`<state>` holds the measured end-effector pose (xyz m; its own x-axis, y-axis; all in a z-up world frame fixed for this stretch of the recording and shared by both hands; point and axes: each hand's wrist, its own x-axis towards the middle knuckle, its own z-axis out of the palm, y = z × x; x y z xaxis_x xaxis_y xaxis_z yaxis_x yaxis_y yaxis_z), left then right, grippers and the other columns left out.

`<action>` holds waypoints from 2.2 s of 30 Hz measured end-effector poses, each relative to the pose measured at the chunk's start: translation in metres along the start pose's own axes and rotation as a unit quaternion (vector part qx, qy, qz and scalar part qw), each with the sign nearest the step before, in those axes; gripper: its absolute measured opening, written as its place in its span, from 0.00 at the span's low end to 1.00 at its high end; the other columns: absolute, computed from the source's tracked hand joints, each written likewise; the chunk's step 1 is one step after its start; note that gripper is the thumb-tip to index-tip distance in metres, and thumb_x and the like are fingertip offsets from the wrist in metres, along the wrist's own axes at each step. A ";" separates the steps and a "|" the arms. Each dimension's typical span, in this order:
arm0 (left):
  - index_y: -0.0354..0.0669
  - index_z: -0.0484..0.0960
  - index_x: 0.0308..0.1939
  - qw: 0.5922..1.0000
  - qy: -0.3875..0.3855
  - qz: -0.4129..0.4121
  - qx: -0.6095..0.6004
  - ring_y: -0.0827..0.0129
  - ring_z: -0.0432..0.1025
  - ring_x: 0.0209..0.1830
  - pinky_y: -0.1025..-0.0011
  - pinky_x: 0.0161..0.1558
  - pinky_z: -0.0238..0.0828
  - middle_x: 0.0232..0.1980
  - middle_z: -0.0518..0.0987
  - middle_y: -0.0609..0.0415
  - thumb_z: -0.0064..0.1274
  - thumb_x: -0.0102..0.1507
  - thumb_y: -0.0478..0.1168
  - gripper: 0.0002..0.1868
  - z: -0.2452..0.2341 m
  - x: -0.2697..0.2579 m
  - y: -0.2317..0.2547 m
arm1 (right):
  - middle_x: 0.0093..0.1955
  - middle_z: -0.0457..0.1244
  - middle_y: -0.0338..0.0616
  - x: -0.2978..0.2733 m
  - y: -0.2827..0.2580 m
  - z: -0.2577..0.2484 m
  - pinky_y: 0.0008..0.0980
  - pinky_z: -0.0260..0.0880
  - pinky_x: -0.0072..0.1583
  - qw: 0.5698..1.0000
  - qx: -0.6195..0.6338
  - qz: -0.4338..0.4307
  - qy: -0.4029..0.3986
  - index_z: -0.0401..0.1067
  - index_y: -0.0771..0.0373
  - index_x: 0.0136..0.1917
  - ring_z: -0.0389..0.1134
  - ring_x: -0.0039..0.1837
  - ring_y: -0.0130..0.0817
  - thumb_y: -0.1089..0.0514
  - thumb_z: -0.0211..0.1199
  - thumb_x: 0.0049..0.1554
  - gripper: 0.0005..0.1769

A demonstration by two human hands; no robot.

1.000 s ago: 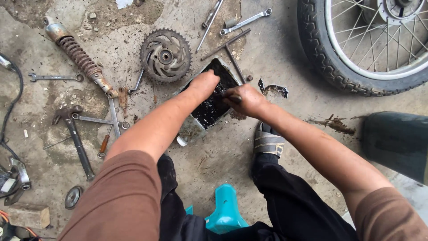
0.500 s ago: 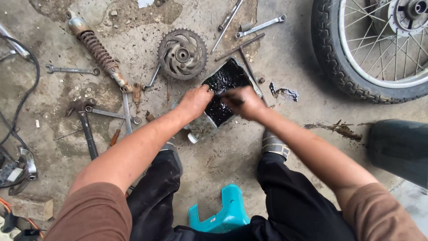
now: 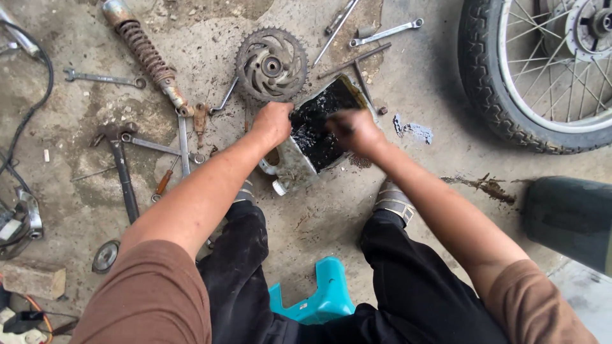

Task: The person places a motorcycle chain into a container, pours a dark liquid from a metal can into it, and stirs the mixture. They then use a brush to scrub the chain and a large metal sprocket with the liquid.

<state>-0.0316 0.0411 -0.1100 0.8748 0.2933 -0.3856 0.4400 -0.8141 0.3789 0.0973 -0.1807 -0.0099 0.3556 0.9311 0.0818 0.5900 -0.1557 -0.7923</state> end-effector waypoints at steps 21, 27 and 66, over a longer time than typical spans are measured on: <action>0.47 0.80 0.62 0.989 -0.004 0.104 0.103 0.39 0.81 0.36 0.47 0.33 0.82 0.32 0.83 0.33 0.44 0.63 0.27 0.24 -0.054 0.005 0.028 | 0.44 0.72 0.44 0.015 0.027 -0.012 0.38 0.74 0.51 1.000 -0.026 -0.002 -0.007 0.80 0.56 0.54 0.75 0.49 0.47 0.57 0.65 0.62 0.08; 0.45 0.82 0.59 0.986 0.012 0.121 0.111 0.40 0.81 0.33 0.48 0.30 0.82 0.31 0.83 0.33 0.46 0.62 0.28 0.22 -0.046 0.008 0.024 | 0.43 0.72 0.46 -0.004 0.012 0.029 0.42 0.75 0.48 0.995 -0.021 -0.073 -0.063 0.78 0.58 0.53 0.74 0.47 0.49 0.61 0.65 0.57 0.10; 0.42 0.84 0.55 0.978 0.050 0.152 0.135 0.41 0.81 0.31 0.51 0.29 0.82 0.28 0.82 0.34 0.49 0.62 0.29 0.19 -0.046 0.011 0.021 | 0.45 0.72 0.52 -0.004 0.030 -0.015 0.40 0.75 0.53 0.997 -0.007 -0.028 0.078 0.80 0.65 0.52 0.75 0.49 0.52 0.62 0.67 0.61 0.07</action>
<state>-0.0031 0.0500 -0.0674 0.9783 0.0532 -0.2003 0.0982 -0.9701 0.2219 0.1247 -0.1938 -0.0250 0.4300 0.8759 0.2189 0.6211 -0.1110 -0.7759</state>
